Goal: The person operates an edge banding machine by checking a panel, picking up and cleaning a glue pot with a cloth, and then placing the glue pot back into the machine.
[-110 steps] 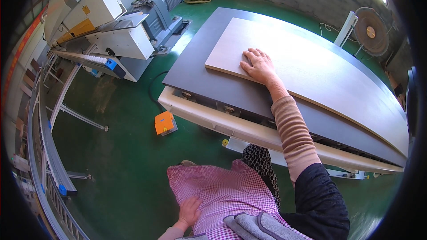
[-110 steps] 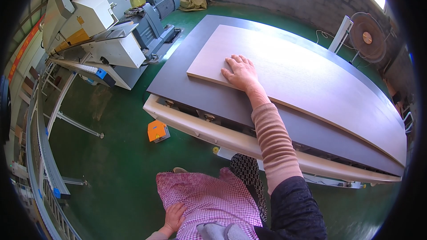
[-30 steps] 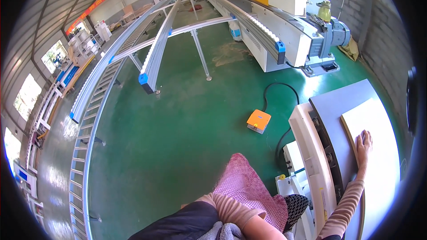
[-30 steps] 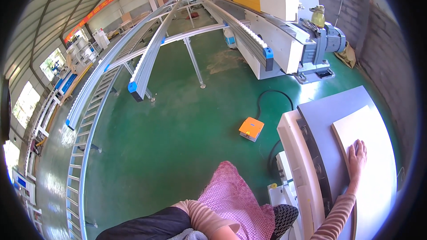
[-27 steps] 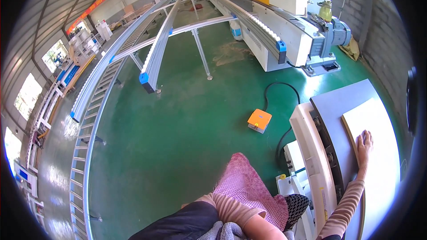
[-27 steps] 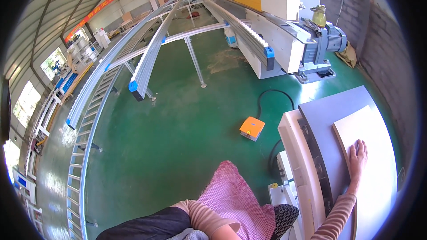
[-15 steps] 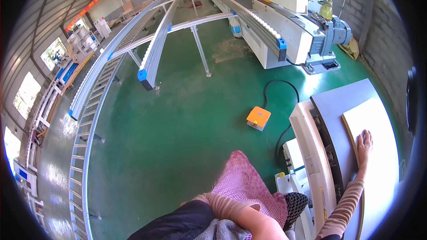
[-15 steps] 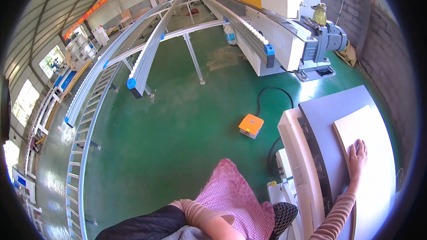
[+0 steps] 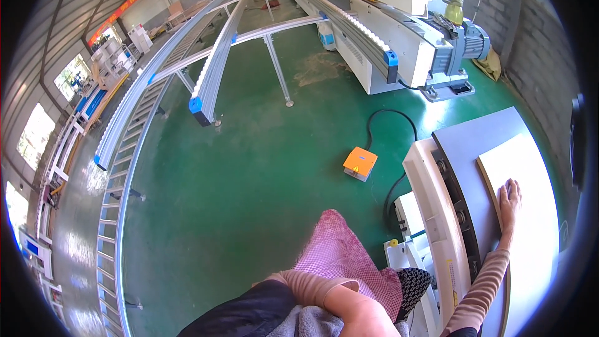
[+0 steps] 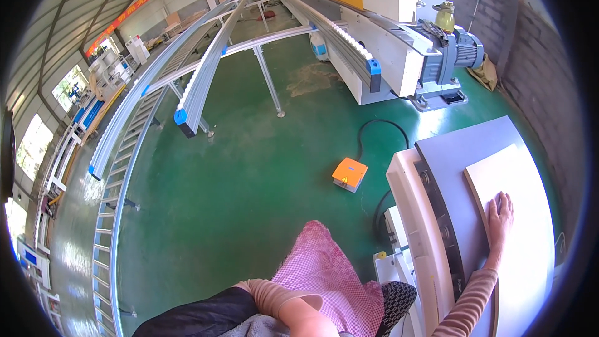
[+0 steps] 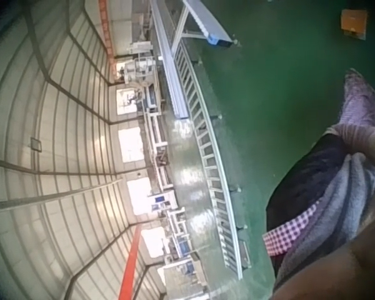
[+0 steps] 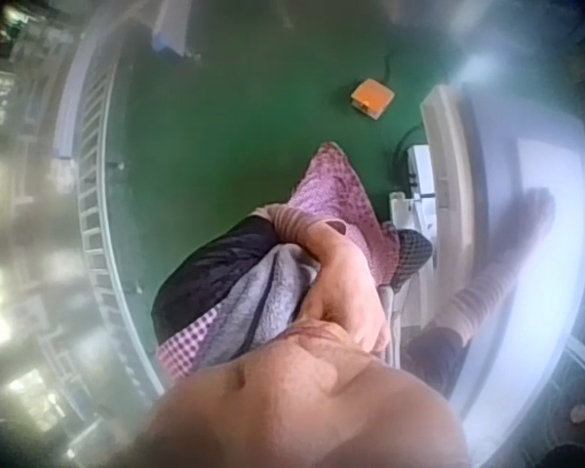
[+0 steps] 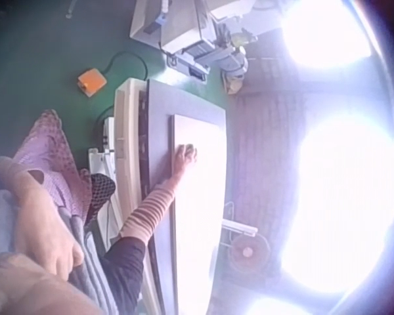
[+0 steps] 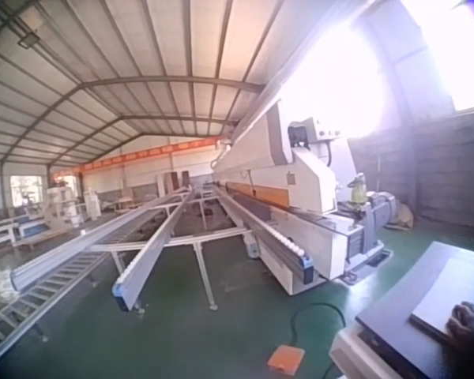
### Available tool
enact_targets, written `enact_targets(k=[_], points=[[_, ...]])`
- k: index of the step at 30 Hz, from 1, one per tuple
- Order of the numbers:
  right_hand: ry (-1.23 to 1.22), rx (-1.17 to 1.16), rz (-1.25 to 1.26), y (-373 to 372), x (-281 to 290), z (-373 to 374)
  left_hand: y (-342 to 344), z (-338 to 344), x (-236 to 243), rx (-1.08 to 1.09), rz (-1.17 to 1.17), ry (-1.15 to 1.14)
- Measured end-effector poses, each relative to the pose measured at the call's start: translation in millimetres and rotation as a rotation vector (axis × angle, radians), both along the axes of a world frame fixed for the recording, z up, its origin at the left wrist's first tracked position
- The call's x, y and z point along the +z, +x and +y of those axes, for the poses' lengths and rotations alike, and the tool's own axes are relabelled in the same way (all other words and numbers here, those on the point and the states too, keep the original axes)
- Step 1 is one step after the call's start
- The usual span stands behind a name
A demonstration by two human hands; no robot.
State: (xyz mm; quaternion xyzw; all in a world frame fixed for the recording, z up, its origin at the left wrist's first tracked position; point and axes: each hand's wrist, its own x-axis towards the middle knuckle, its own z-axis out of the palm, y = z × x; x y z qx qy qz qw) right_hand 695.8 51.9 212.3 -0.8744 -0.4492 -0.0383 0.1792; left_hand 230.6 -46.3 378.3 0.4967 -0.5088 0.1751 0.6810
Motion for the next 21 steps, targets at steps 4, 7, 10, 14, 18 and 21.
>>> enact_targets(k=[4,7,10,14,18,21], points=[[0.006,-0.003,0.01,-3,2,1,-1,-1,0,-0.027,0.033,-0.016],[0.009,-0.005,0.018,-4,2,3,-2,-1,0,-0.051,0.069,-0.033],[0.014,-0.007,0.009,5,-2,-1,-2,-1,0,-0.097,0.146,-0.053],[0.039,0.019,-0.005,8,-8,0,-11,13,7,0.11,0.081,-0.095],[0.008,0.013,0.014,-1,0,-1,-21,36,4,0.251,0.127,-0.093],[0.021,0.007,0.014,-9,5,0,-36,48,0,0.318,0.133,-0.122]])
